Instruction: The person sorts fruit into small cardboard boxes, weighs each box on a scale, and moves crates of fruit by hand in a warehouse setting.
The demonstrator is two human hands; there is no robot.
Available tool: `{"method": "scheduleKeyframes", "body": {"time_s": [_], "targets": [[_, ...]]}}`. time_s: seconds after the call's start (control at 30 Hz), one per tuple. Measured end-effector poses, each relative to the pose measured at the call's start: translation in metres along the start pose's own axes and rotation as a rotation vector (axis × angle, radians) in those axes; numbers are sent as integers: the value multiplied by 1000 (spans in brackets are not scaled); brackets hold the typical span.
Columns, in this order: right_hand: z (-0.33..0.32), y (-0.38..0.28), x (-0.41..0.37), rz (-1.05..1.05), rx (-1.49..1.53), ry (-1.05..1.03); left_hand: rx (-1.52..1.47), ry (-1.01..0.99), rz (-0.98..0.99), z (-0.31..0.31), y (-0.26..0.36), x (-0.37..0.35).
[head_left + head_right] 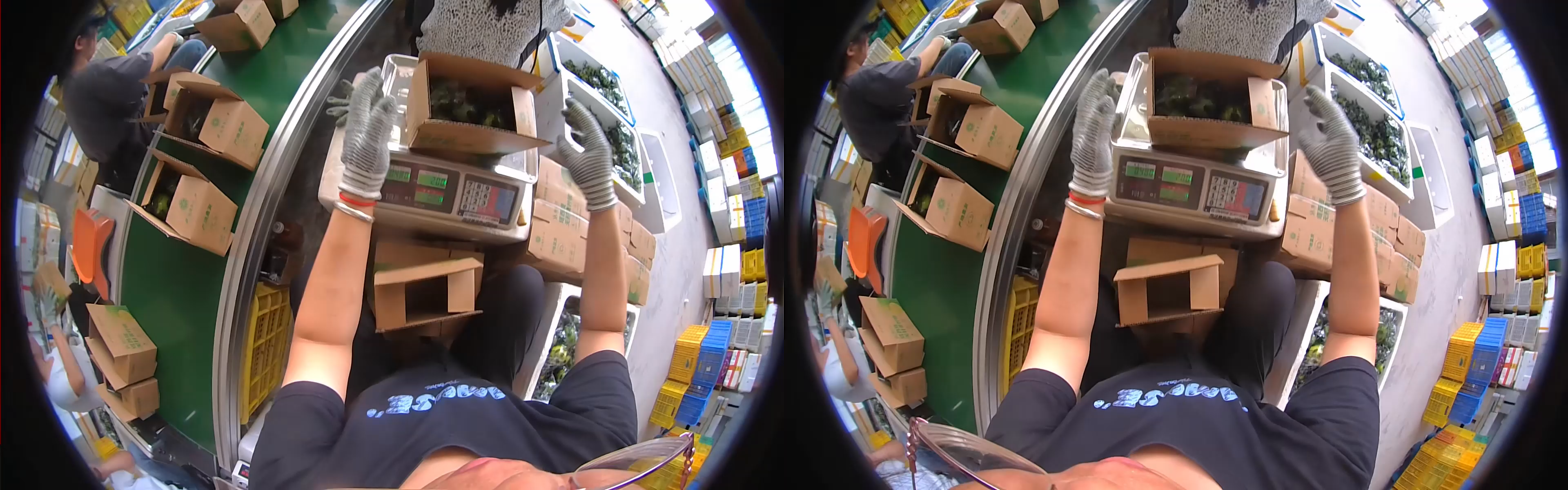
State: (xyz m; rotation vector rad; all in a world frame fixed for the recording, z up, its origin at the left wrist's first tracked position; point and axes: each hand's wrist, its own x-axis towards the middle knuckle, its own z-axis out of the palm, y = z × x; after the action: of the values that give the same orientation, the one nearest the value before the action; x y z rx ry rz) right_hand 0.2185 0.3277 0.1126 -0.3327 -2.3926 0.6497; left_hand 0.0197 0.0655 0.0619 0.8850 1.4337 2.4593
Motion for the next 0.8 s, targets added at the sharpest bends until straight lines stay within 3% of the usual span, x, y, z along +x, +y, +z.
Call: {"method": "scheduleKeyframes", "body": {"time_s": [0.03, 0.1, 0.17, 0.27, 0.3, 0.33, 0.37, 0.43, 0.47, 0.5, 0.57, 0.63, 0.67, 0.7, 0.77, 0.8], "targets": [[-11, -10, 3, 66, 76, -5, -90, 56, -27, -5, -6, 1], [-12, -36, 13, -45, 211, 5, -116, 80, -128, -14, -9, 1], [-8, -60, 30, -146, 162, -75, -63, 86, -118, -15, -10, -1], [19, -90, 54, -85, 65, -185, -91, 49, -86, -13, -10, -3], [34, -96, 64, -228, -75, -146, -101, 35, -70, -11, -8, -4], [41, -100, 80, -35, 22, -316, -111, 21, -53, -9, -6, -5], [57, -94, 89, -134, -62, -342, -72, 1, -6, -6, -3, -7], [74, -121, 103, -118, -632, -616, 0, -44, 83, 2, 3, -12], [92, -101, 109, -174, -624, -704, 77, -70, 113, 0, -1, -11], [91, -106, 104, -117, -542, -656, 137, -101, 195, 2, 0, -11], [73, -113, 88, -91, -436, -348, 286, -167, 259, 3, 8, -13], [41, -114, 62, -150, -209, -71, 207, -110, 294, 7, 3, -20], [42, -98, 45, -279, -10, 157, 247, -155, 312, 20, 12, -30], [26, -112, 8, -123, -65, 165, 301, -220, 392, 33, 21, -36], [-3, -149, -44, -34, 295, 179, 413, -347, 626, 57, 32, -49], [24, -140, -64, 29, 579, 283, 412, -465, 495, 69, 34, -62]]}}
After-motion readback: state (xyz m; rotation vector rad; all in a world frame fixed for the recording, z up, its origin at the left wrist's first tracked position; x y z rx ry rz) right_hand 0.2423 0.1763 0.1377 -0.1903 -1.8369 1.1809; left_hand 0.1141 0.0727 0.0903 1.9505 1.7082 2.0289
